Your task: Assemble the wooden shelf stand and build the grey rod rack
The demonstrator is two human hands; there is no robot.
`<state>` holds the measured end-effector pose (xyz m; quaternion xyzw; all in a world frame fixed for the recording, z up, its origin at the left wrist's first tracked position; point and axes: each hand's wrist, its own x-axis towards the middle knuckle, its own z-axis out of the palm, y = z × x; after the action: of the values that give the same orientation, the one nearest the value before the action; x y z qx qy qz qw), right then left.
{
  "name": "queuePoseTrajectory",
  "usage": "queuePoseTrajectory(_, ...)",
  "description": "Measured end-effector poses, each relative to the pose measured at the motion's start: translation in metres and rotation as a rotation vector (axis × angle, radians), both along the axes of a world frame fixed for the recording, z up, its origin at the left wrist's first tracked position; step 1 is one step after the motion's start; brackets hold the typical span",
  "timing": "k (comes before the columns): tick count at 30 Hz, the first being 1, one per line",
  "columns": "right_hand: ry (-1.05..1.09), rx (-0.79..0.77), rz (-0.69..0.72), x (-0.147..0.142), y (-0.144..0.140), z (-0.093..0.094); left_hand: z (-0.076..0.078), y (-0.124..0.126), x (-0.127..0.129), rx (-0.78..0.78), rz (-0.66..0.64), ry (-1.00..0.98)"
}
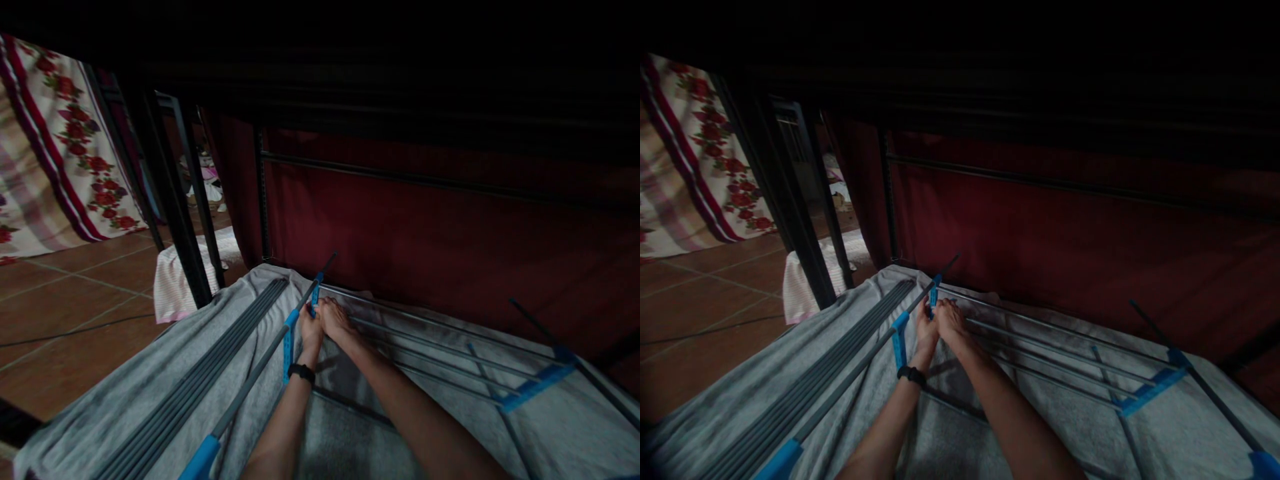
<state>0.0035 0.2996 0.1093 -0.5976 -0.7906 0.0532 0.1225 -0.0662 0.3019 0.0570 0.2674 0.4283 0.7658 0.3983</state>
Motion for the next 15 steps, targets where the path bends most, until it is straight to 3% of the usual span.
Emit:
queuePoseTrajectory(12,-0.090,0.016,0.048,0.004,-0.007,0.006,-0.010,0.010,-0.001,0.034,-0.153,0.024)
queuePoseTrajectory(15,-0.106,0.030,0.019,0.000,-0.008,0.006,-0.008,0.010,-0.002,0.013,-0.188,-0.062)
